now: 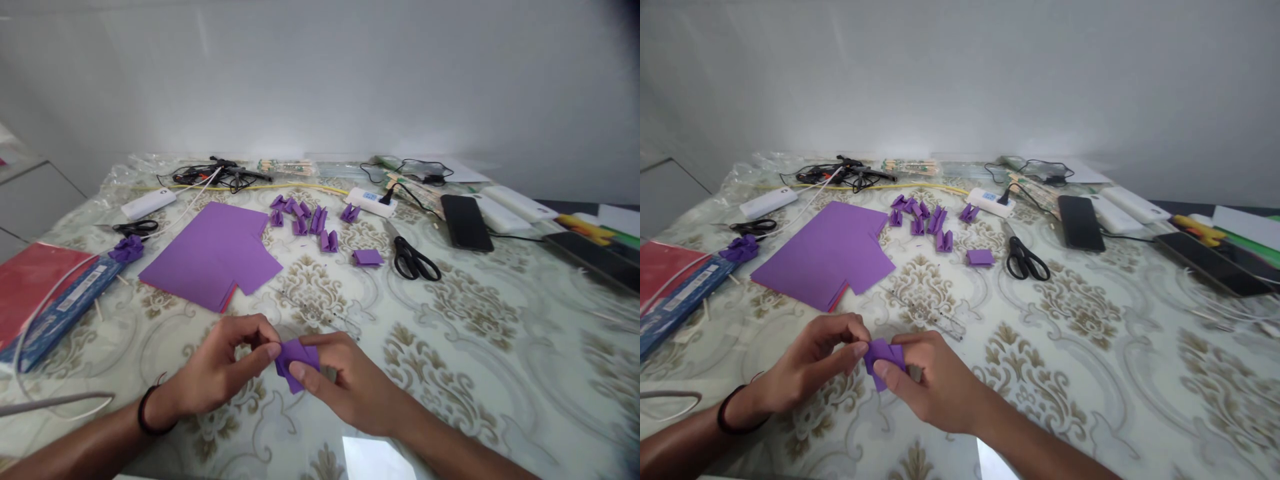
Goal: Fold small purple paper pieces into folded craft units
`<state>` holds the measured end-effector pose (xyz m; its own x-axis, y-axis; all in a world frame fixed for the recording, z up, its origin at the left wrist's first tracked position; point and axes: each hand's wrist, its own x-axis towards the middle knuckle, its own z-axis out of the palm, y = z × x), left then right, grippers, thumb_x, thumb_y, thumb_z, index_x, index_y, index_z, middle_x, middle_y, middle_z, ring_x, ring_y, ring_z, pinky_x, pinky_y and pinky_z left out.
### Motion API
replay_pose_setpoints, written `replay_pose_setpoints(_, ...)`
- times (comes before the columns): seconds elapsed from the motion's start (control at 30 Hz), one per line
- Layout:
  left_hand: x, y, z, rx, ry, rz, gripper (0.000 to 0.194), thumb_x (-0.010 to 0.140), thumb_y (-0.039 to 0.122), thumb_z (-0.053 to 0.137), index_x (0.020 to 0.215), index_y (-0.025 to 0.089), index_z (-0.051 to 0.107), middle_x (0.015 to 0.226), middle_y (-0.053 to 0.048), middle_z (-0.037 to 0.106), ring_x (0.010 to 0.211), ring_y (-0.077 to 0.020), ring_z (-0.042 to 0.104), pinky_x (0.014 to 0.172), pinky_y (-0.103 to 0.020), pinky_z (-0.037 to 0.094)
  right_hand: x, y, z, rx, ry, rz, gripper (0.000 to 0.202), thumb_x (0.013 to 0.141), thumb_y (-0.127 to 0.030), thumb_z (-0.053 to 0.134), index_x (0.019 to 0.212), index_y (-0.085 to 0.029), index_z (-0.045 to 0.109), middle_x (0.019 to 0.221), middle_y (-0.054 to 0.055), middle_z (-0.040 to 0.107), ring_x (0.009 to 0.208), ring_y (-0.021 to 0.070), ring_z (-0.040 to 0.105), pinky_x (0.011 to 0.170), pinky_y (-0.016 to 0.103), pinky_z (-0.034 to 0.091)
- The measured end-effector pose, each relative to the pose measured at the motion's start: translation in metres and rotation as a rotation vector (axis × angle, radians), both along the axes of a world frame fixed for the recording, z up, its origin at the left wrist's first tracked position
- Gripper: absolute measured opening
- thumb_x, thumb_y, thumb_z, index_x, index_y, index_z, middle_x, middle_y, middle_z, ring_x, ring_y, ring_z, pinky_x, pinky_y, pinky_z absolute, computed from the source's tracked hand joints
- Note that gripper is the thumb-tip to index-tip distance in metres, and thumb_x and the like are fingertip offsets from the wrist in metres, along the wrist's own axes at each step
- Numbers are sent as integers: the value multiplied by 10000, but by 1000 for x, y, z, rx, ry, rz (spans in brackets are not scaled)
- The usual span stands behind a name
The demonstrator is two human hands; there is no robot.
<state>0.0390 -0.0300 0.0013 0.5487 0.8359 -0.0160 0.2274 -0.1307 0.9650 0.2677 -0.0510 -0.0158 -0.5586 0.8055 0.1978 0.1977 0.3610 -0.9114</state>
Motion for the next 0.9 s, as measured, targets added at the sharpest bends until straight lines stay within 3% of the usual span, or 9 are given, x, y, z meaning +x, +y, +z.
replay_pose_setpoints(0.33,2,-3,1,-30,22,-70,263,1011,326,679,800,169,679,705,13,650,652,-120,536,625,-237,409,0,-3,-4,-116,-53,89,374,1045,-360,550,860,-145,795,785,49,730,659,143,689,581,219,449)
replay_pose_setpoints(0.53,1,-2,1,-27,15,-53,275,1010,319,673,783,167,638,700,25,599,657,-116,503,627,-235,401,-1,-2,0,60,-32,-41,422,1039,-340,534,647,-183,536,633,-32,476,577,114,491,580,257,367)
replay_pose_setpoints(0.73,3,-3,2,-21,23,-39,220,1016,303,646,848,163,666,721,13,609,674,-127,520,642,-244,415,0,0,6,50,-35,-108,376,1008,-319,571,657,-203,507,659,-23,501,614,137,492,602,283,372)
replay_pose_setpoints(0.9,2,-3,1,-19,24,-35,199,1014,291,642,864,162,666,757,3,622,702,-132,535,662,-248,427,-1,-1,5,35,-56,-77,405,1000,-318,572,641,-212,417,624,-42,444,564,121,444,569,277,334)
